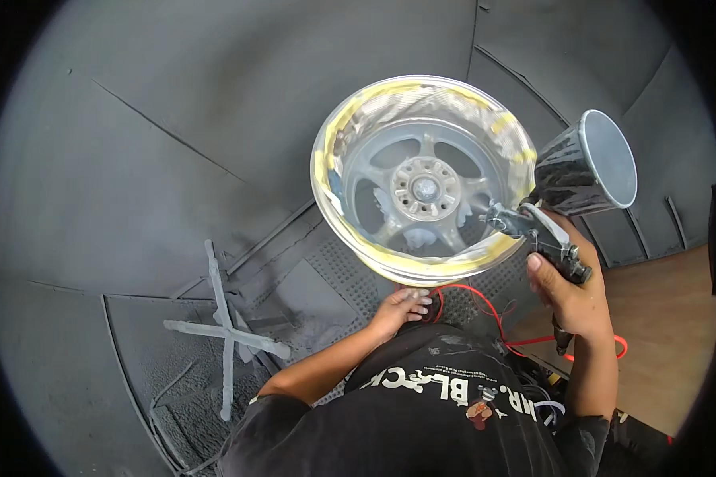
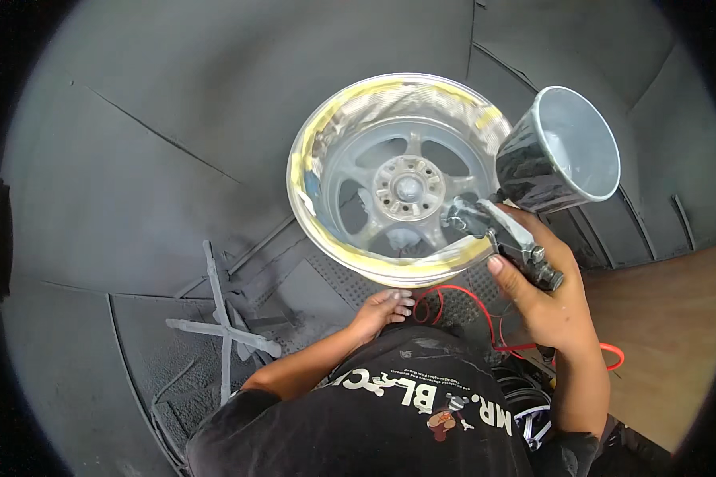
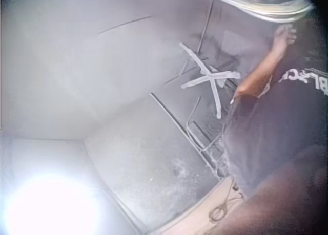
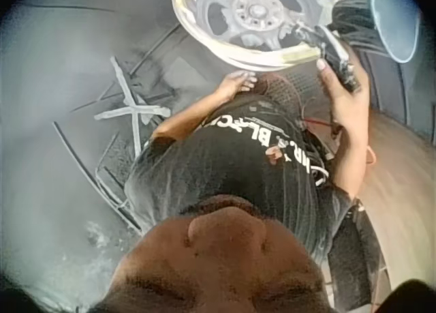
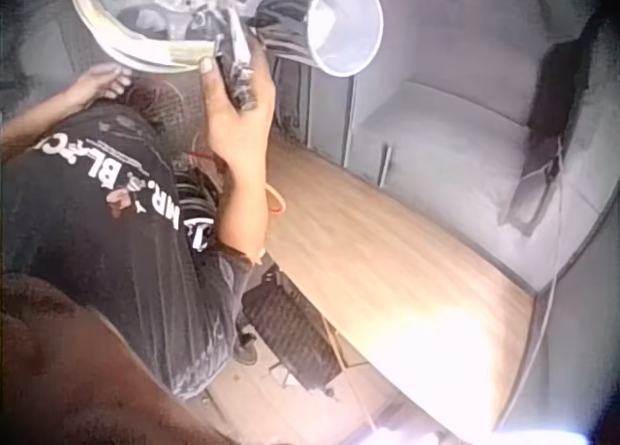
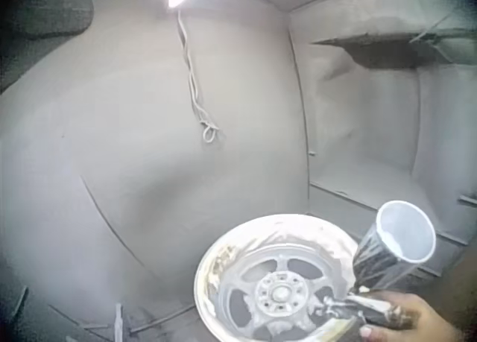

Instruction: Fetching a car rim from storage and spray painting it in a paint booth.

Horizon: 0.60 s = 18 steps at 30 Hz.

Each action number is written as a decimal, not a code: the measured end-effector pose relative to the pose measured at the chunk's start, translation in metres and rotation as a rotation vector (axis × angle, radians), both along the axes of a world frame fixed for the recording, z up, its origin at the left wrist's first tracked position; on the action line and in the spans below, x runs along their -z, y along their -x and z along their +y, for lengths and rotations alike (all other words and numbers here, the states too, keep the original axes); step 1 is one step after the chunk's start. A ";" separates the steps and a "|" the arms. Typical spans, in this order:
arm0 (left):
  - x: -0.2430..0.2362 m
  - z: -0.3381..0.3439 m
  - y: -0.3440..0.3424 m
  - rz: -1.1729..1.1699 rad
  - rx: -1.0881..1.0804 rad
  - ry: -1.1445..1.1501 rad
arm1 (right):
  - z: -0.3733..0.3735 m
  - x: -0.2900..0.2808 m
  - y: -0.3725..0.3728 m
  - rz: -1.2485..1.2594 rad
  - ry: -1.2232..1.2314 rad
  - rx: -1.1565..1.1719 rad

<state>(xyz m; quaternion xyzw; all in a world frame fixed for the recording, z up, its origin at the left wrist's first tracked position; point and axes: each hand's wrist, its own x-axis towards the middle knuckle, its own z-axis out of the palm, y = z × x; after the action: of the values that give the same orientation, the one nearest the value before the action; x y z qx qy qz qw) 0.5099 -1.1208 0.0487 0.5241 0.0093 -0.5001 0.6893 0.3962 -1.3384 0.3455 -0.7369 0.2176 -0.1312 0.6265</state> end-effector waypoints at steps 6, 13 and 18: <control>-0.005 -0.010 -0.008 0.077 -0.123 0.021 | -0.003 -0.006 -0.005 0.006 0.015 -0.018; -0.010 -0.013 -0.009 0.101 -0.123 0.012 | -0.005 -0.002 -0.008 -0.073 0.078 0.006; -0.008 -0.014 -0.006 0.125 -0.141 0.016 | -0.006 -0.008 -0.007 -0.007 0.082 0.043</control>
<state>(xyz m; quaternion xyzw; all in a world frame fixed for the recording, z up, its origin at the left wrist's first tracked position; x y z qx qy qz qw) 0.5162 -1.1343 0.0562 0.4842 0.0851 -0.4820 0.7253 0.4031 -1.3440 0.3536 -0.7566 0.2256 -0.1563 0.5934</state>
